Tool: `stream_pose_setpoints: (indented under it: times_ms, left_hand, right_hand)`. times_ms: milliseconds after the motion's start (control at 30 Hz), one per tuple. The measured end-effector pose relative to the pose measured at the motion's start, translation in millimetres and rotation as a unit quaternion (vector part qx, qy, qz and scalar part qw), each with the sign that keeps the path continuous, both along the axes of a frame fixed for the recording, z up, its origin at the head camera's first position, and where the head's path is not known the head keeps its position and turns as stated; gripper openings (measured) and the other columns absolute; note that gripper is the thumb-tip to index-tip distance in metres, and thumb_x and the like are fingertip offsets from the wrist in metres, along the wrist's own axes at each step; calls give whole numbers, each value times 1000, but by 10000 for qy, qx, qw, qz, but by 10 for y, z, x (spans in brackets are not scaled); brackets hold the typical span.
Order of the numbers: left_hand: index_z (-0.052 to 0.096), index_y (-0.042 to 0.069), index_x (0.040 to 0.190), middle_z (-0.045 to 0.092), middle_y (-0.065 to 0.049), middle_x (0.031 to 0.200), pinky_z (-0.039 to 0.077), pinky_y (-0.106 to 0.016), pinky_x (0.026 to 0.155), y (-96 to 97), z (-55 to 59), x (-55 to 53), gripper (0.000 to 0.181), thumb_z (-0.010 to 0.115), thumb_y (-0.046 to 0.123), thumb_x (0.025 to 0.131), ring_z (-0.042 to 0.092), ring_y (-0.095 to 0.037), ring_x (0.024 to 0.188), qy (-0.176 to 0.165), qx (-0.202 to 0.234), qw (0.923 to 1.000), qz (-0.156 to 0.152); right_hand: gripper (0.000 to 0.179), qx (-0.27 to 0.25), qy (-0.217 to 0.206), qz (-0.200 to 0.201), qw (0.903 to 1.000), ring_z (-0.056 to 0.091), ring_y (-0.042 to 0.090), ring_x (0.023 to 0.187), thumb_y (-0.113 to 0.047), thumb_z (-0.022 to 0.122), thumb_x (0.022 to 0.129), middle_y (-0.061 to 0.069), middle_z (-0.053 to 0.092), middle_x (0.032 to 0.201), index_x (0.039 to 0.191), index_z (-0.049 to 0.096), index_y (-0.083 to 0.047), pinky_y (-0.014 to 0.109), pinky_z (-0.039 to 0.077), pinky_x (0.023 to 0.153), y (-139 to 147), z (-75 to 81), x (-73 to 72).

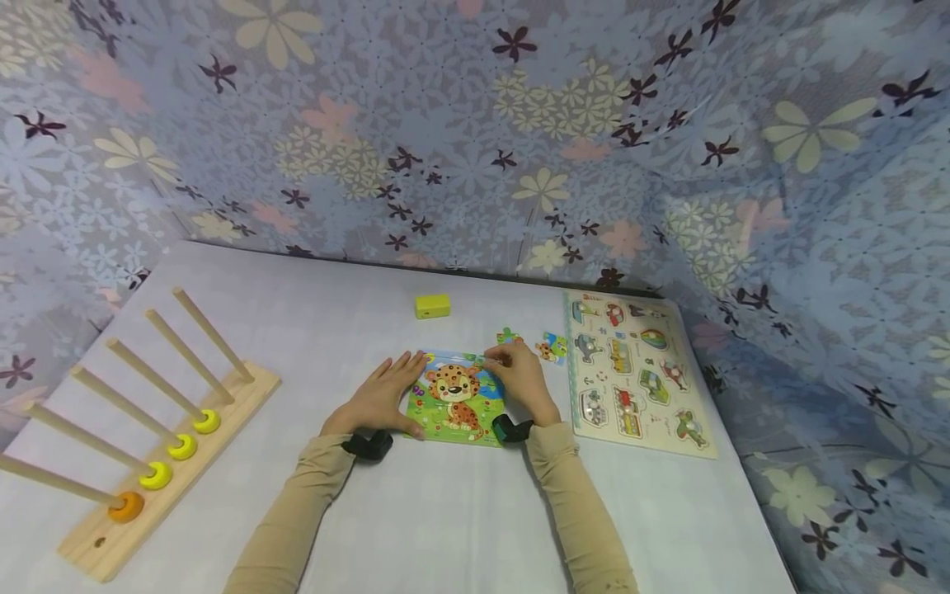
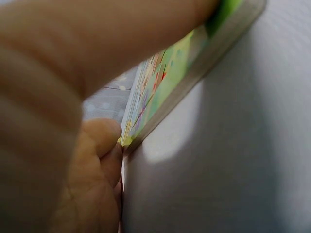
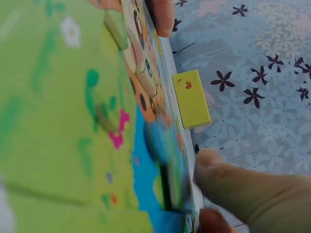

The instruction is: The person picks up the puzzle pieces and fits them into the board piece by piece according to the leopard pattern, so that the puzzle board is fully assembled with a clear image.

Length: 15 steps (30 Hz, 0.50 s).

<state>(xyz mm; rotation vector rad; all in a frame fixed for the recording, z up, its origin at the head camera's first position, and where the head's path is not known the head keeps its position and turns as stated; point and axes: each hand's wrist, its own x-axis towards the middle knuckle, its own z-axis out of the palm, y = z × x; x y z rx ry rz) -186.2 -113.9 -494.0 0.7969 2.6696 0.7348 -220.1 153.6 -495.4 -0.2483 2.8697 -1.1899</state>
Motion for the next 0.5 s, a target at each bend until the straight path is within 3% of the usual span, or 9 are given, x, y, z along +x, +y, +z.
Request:
stream_pose_setpoints:
  times_ms: [167,367,500]
  left_hand:
    - [16,0,154,12,-17,162,5,-53,123,5,-15,-9,124,84,50,63,10,-36,151,6,16,10000,6]
    - [16,0,154,13,-17,162,5,-53,123,7,-18,-10,124,85,50,63,10,-36,151,14,-2,10000,12]
    - [17,0,153,13,-17,162,6,-53,123,8,-21,-9,123,85,49,64,10,-37,151,9,-15,10000,-3]
  right_hand:
    - [30,218,-74,79,9997,54,23,90,-24,72,87,12,56,104,111,68,-7,40,49,80,15,19,22]
    - [35,390,-303,333,9982,57,26,96,-27,77,82,11,59,108,112,69,-12,44,51,84,21,43,69]
    - [31,388,-252,231,9987,59,28,99,-25,77,82,11,62,105,110,71,-14,45,51,87,46,34,69]
